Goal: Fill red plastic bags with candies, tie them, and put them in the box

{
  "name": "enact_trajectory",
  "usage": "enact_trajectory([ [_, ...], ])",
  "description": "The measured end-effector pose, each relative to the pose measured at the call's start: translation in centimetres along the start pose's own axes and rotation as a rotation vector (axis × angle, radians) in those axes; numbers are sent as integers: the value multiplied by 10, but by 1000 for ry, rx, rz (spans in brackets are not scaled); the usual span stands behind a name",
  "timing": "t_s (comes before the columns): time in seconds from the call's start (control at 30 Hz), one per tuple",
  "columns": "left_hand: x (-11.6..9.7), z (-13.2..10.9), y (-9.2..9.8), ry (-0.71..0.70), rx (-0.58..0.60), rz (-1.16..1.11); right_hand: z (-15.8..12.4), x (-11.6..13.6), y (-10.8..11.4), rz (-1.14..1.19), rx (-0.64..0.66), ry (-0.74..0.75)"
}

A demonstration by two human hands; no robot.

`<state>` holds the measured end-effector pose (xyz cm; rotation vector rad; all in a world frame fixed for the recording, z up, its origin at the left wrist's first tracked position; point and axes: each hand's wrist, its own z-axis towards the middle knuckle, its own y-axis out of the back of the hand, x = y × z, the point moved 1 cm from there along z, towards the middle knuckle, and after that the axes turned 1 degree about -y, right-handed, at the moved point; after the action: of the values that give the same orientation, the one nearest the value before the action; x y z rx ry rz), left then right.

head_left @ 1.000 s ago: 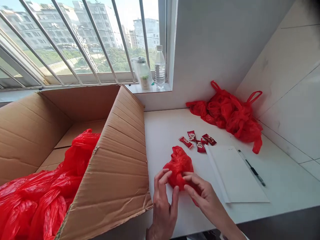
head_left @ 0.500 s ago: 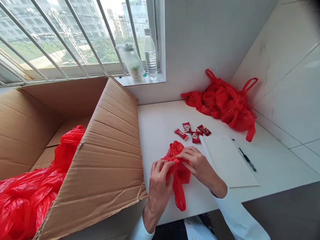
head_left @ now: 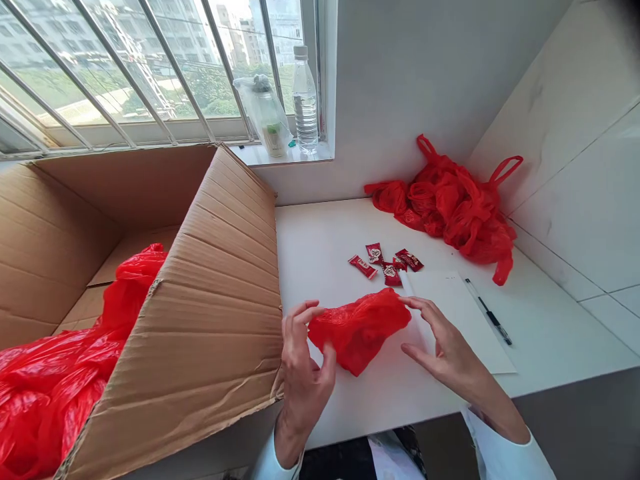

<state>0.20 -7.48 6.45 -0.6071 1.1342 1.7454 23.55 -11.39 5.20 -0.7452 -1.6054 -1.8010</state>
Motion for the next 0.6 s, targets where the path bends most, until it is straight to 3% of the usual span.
enact_trajectory([
  [0.1,-12,2,3,-265,175,246,14,24,-1,-117,-42,183],
  [0.23,-15,1,8,-259,149,262,41,46,0,-91,35,271],
  [0.3,-13,2,13,-142,43,115,47,46,5,29,-18,197],
  [0.43,-12,9,20,277,-245,-474,44,31,16,388,-373,-42],
  [0.5,-16,17,20,399,-301,-715,40,24,18,554,-427,-121],
  [0.6,-26,31,20,433,-304,-856,36,24,20,664,-452,-163],
])
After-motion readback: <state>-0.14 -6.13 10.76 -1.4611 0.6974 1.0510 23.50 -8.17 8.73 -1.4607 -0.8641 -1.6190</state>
